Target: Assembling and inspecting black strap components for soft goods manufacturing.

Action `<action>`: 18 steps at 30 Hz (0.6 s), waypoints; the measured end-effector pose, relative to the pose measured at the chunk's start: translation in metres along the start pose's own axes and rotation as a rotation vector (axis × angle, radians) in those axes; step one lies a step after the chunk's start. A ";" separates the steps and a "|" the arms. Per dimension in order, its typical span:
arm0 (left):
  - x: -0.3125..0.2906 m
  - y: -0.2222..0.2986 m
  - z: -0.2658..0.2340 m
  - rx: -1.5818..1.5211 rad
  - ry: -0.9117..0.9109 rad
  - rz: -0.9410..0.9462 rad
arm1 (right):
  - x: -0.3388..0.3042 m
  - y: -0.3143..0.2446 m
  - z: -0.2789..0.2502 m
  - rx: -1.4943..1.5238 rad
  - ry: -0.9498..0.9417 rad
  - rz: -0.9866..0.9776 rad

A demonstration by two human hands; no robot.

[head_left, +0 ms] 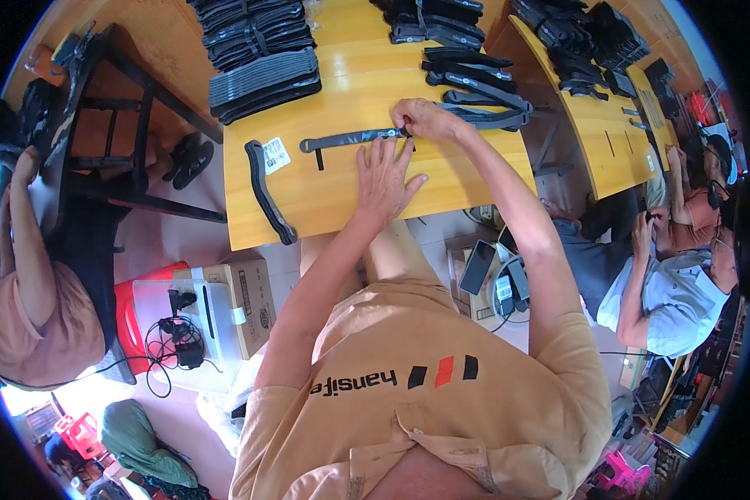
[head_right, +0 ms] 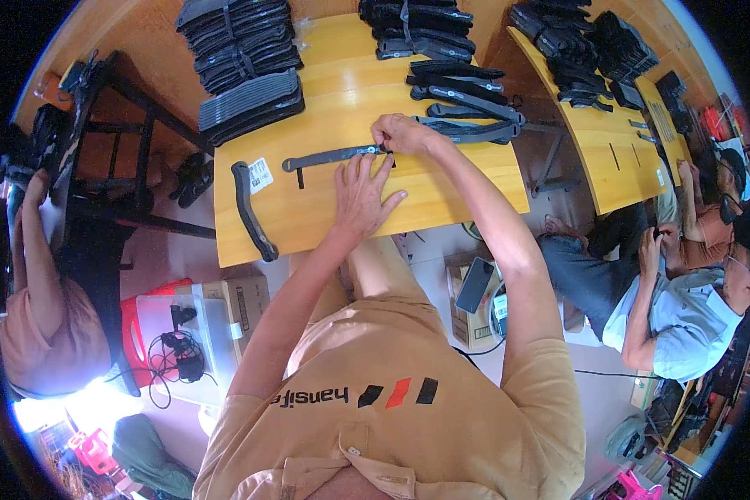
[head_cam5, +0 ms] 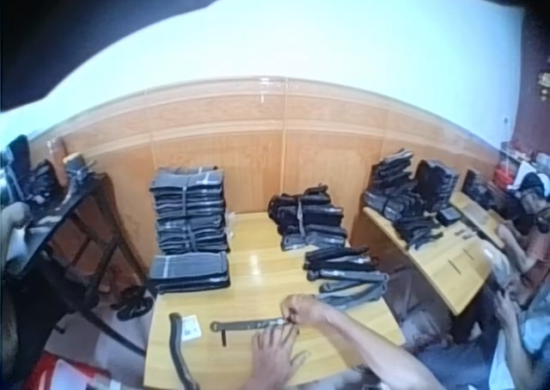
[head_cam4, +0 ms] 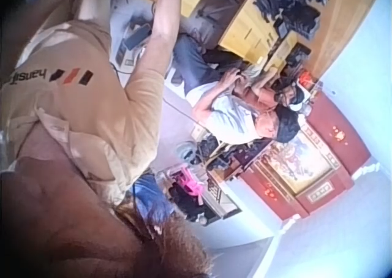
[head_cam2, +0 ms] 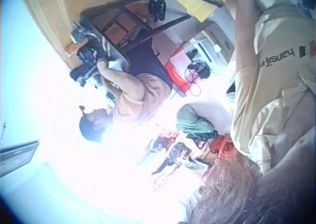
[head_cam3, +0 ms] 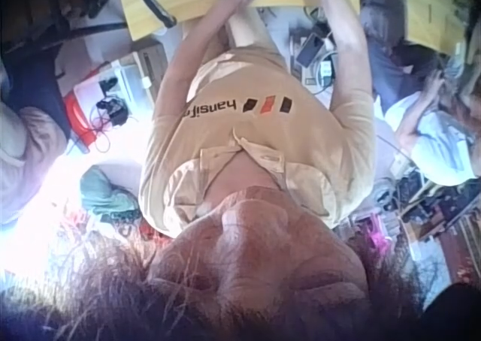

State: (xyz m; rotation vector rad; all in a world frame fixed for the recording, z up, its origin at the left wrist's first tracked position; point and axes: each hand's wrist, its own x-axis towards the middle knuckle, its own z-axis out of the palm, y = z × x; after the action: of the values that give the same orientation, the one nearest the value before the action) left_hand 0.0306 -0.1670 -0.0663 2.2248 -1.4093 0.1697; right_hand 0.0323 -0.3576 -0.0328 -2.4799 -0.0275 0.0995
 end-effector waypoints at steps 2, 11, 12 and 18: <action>0.000 0.001 0.000 0.006 0.006 0.006 | -0.001 -0.003 0.001 -0.136 0.000 -0.032; 0.000 0.001 -0.003 -0.004 -0.001 0.005 | -0.003 -0.015 -0.003 -0.169 -0.057 0.054; 0.000 0.001 -0.002 -0.003 -0.002 0.004 | -0.002 -0.015 -0.003 -0.168 -0.057 0.053; -0.001 0.001 -0.003 0.000 -0.017 -0.008 | 0.004 -0.017 -0.008 -0.162 -0.131 0.064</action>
State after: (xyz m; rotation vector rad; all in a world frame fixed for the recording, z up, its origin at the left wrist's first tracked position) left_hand 0.0300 -0.1656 -0.0637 2.2370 -1.4089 0.1485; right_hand 0.0371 -0.3490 -0.0164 -2.6326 -0.0121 0.2984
